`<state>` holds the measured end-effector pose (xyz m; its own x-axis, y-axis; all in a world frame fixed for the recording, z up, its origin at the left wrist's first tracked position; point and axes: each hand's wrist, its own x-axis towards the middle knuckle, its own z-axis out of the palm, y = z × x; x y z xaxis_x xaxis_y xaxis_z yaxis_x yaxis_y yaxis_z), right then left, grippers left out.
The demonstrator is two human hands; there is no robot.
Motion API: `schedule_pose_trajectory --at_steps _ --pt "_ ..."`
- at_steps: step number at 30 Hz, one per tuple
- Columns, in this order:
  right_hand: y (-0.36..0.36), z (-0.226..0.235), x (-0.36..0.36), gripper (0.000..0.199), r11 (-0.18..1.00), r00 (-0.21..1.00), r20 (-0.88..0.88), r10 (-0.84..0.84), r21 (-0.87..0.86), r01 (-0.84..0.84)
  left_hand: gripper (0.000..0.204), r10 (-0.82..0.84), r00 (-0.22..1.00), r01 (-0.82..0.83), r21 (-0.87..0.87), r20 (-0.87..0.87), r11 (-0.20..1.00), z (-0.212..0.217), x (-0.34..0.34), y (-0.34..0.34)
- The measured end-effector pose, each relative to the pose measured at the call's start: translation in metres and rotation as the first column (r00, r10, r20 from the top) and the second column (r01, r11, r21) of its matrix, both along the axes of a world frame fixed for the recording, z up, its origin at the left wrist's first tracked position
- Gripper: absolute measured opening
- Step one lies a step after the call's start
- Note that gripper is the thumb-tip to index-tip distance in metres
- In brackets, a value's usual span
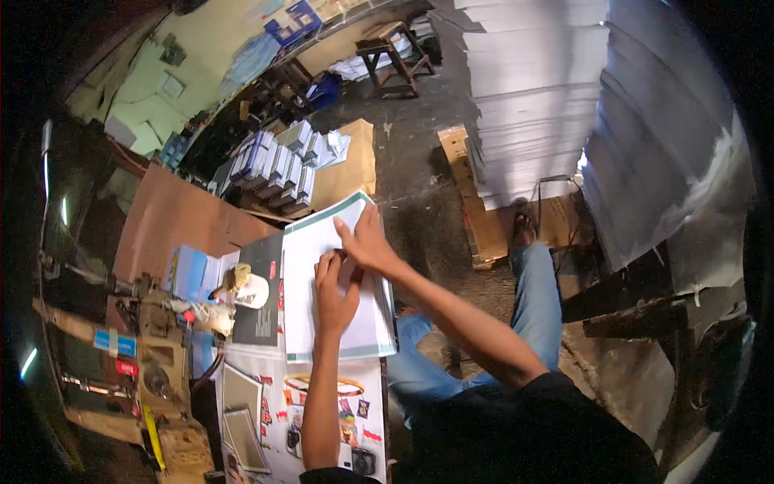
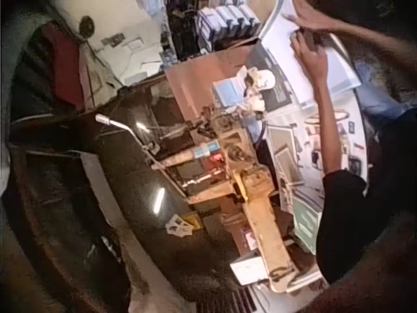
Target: The person handles and aligns a stack of bound paper pages, dips a paintbrush into a container of glue, and applies glue along the spine of the paper stack before setting it down on the table.
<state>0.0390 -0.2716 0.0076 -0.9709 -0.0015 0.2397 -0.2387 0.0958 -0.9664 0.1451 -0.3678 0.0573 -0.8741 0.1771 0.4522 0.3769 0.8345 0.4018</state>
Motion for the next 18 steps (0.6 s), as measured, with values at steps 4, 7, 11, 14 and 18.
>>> schedule_pose_trajectory --at_steps 4,7,11,14,18 --pt "-0.003 0.014 0.057 0.090 0.995 0.993 0.091 0.072 0.067 -0.078 0.051 0.016 0.990 -0.038 0.156 0.140 0.987 0.017 0.008 0.005" --pt "0.005 0.026 0.111 0.089 0.988 0.980 0.133 0.145 0.034 -0.151 0.042 -0.002 0.995 -0.017 0.179 0.102 0.984 0.018 0.007 0.001" --pt "0.019 0.037 0.163 0.086 0.964 0.955 0.159 0.250 0.047 -0.260 0.040 0.026 0.997 -0.031 0.070 0.071 0.997 0.016 0.006 -0.005" --pt "0.042 0.029 0.166 0.083 0.941 0.920 0.197 0.338 -0.053 -0.334 0.038 0.025 0.996 -0.032 0.080 0.087 0.996 0.023 0.008 0.004" --pt "0.066 0.030 0.132 0.083 0.974 0.962 0.161 0.220 -0.088 -0.208 0.038 0.018 0.997 -0.022 0.051 0.074 0.998 0.020 0.005 0.009"
